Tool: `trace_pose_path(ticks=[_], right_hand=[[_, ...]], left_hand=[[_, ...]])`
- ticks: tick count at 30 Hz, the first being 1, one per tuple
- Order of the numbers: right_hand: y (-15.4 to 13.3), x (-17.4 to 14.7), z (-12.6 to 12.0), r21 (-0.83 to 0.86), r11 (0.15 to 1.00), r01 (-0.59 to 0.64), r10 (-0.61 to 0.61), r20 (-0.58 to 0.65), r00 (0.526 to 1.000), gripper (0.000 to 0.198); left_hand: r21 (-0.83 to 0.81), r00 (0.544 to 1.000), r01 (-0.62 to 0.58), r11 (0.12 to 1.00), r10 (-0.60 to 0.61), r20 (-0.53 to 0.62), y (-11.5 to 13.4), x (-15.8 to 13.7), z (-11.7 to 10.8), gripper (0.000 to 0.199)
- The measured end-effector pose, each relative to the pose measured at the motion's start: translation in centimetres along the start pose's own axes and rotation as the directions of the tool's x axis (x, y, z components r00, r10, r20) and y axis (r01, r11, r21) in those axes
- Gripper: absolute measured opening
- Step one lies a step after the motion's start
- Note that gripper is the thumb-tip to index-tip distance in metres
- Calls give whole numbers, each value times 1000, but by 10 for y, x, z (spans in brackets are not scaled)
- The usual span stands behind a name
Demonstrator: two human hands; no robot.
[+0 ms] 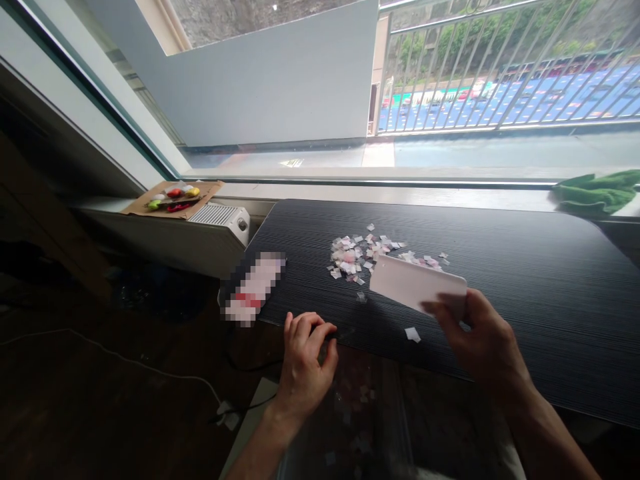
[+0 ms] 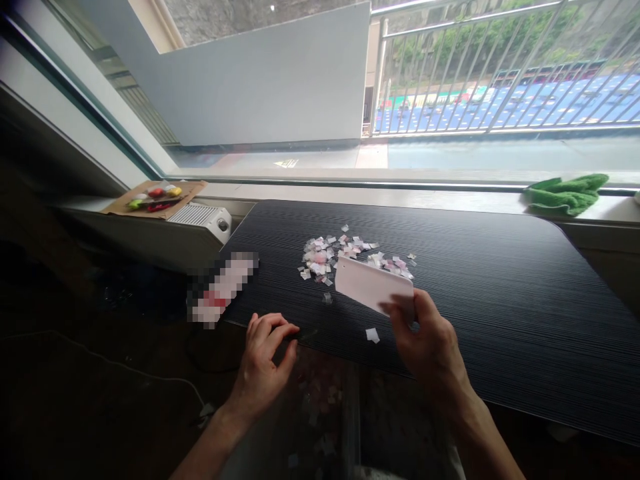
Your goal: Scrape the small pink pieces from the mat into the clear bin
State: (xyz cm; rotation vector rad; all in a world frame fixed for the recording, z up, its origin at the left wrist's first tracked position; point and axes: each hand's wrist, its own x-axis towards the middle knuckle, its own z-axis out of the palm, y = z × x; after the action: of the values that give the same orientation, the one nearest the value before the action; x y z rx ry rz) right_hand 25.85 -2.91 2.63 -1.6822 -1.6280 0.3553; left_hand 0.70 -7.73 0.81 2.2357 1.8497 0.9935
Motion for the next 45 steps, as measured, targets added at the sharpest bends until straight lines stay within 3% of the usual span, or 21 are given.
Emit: trace_pose_path(ticks=[5,11,19,25,32,36,40,45], right_hand=[[-4,-4,1,101,995,-5,-9,132,991,19],[-9,11,6,-2,1000,-25,25,-4,1000,22],[-4,4,7,48,998,28,-33,95,995,19],[-3,8,8,7,1000,17,-17,-19,1000,22],[-13,20,26,-12,989,147,-147,-33,989,19],[-13,18,21,-5,984,180,-180,33,983,14],[-17,19,16,-81,984,157,-159,-18,987,17],[-27,24,17,-53,964,260,-260,0,966,12]], left_hand=[[11,1000,-1,1000,1,7,1,0,-1,17],[13,1000,-11,1000,11,3,0,1,-1,16],[2,1000,-11,1000,11,0,0,0,-1,17],[6,1000,3,1000,-4,17,1,0,0,16],[3,1000,-12,1000,12,13,0,-1,-1,17],[-1,1000,-17,1000,17,9,0,0,-1,17],[-5,1000,-12,1000,12,12,0,-1,0,17],[-10,1000,-7,1000,8,20,-1,-1,0,17]])
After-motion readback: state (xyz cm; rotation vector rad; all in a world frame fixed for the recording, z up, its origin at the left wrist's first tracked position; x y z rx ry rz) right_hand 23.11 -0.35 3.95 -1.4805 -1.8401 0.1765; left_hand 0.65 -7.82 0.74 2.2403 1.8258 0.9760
